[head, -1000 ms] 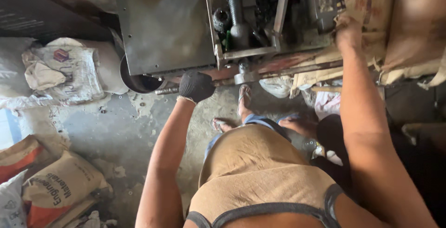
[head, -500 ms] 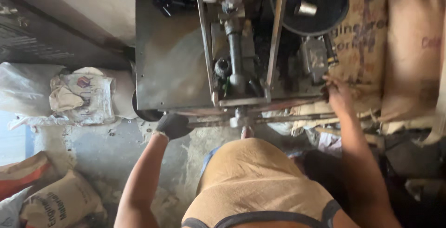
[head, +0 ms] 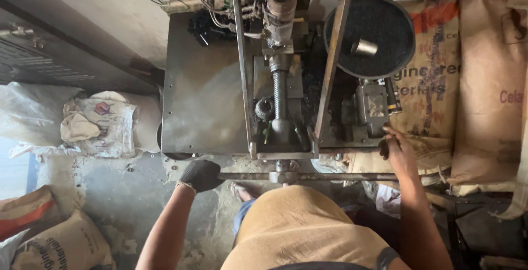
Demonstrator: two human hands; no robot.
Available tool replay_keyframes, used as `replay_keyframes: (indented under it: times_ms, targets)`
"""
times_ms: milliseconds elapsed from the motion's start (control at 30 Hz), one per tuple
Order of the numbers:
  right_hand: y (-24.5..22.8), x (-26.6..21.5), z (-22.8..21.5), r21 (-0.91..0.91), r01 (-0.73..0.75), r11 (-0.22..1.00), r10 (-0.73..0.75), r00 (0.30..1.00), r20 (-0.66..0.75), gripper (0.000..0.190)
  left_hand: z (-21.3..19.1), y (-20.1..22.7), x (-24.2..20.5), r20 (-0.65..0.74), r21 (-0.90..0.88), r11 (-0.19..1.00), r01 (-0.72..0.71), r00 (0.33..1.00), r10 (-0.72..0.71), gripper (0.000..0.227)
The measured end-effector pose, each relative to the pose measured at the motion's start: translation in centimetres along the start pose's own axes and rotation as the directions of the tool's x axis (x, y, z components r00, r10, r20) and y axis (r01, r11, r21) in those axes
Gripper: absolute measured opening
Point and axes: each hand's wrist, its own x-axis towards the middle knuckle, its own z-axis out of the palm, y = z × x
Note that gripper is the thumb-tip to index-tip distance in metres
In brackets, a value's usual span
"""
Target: The person operates a manual press machine by placing small metal pieces into a mold, then pulling a lever to activate the press. The person repeatedly cycles the machine, collecting the pressed items into a nearby container.
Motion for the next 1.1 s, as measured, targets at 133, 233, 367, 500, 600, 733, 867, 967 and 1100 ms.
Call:
replay_keyframes:
  times_ms: [133, 233, 367, 500, 600, 733, 867, 967, 1100]
  targets:
    - [0.3, 0.1, 0.0, -0.007, 0.047, 0.999, -0.048, 0.999, -0.016, 0.031, 0.1, -0.4, 0.2, -0.016, -0.024, 0.997, -0.073, 0.997, 0.073, 0.034]
    - [0.5, 0.1, 0.0, -0.035, -0.002, 0.999, 0.000, 0.999, -0.042, 0.031, 0.2, -0.2, 0.0, 0.044, -0.030, 0.999, -0.018, 0.999, 0.019, 0.037]
    - [0.4, -0.6, -0.1, -0.419, 0.187, 0.889, -0.243, 0.966, -0.084, 0.027, -0.4, 0.2, -0.1, 0.076, -0.014, 1.000, 0.016, 0.997, -0.015, 0.038]
    - [-1.5, -0.3, 0.5, -0.751, 0.367, 0.549, -0.577, 0.816, -0.022, 0.026, -0.5, 0.2, -0.3, 0.086, 0.033, 0.999, 0.012, 0.996, -0.015, 0.039]
    - [-4.4, 1.3, 1.0, -0.684, 0.394, 0.614, -0.543, 0.840, -0.004, 0.019, 0.0, 0.0, 0.0, 0.028, 0.015, 1.000, 0.001, 1.000, -0.001, 0.038]
    - [-9.9, 6.6, 0.3, -0.679, 0.193, 0.708, -0.226, 0.973, 0.041, 0.022, 1.1, -0.7, -0.2, -0.089, -0.046, 0.999, -0.014, 0.996, 0.010, 0.035]
    - [-12.9, 13.7, 0.6, -0.665, 0.511, 0.545, -0.594, 0.795, 0.125, 0.020, 1.9, -0.9, 0.0, -0.139, -0.004, 1.000, -0.021, 0.990, 0.020, 0.036]
    - [-11.4, 19.6, 2.5, -0.725, 0.447, 0.524, -0.568, 0.818, 0.094, 0.018, 1.8, -0.6, 0.0, -0.090, 0.037, 0.999, 0.008, 0.996, -0.005, 0.037]
    - [-9.5, 26.1, 5.6, -0.829, 0.519, 0.210, -0.558, 0.760, 0.334, 0.053, 1.2, 0.2, -0.4, -0.054, 0.041, 0.993, 0.107, 0.993, -0.104, 0.038]
